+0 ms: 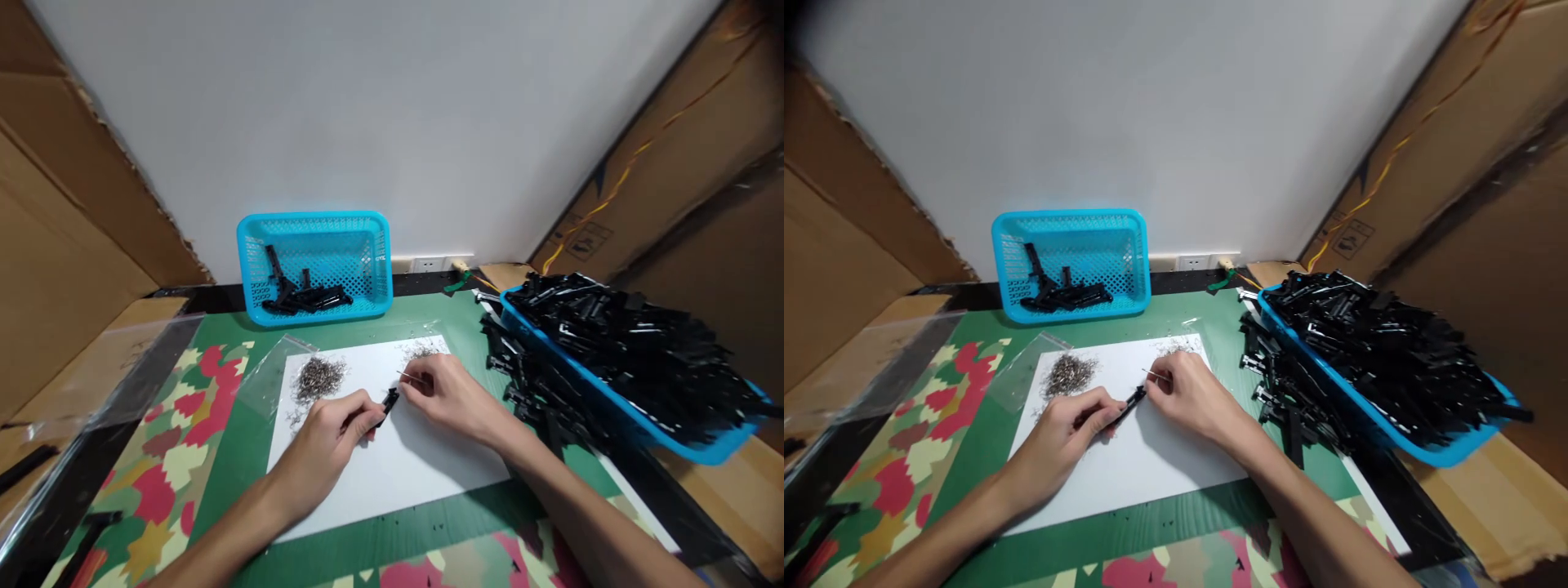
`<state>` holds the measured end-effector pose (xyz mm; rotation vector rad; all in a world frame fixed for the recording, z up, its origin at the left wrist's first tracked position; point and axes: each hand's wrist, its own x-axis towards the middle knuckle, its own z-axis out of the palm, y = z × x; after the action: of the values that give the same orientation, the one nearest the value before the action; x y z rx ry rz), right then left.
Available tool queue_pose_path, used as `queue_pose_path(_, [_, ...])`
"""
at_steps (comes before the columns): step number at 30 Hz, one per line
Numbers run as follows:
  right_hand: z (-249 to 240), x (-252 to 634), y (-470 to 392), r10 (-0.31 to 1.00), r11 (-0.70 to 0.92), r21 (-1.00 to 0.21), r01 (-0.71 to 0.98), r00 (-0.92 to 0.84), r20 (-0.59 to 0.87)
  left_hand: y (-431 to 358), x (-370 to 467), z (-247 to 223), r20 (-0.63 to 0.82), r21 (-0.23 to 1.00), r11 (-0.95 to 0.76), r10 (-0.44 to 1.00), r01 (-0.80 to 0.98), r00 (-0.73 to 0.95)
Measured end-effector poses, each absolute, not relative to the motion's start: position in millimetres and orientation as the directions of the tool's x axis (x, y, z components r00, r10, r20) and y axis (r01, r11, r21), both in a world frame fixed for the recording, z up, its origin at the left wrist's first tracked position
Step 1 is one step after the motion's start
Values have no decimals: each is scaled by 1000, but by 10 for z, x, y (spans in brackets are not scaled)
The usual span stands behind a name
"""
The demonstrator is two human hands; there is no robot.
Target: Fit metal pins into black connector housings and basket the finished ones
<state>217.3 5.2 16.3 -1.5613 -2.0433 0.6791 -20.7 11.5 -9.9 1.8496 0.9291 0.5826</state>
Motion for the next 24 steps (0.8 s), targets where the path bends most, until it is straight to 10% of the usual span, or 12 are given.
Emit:
queue_pose_path(9, [301, 2219, 22, 909, 411, -739, 534, -173, 380, 117, -181, -79, 1, 884, -277, 807, 377, 591])
queue_pose_path(16, [6, 2080, 75, 974, 189, -958, 214, 87, 211, 118, -175, -104, 22, 886, -288, 810, 364, 586])
queue_pose_path(24, [-136, 2028, 98, 960, 179, -940, 291, 156, 231, 101, -194, -116, 31, 887, -301, 797, 351, 603])
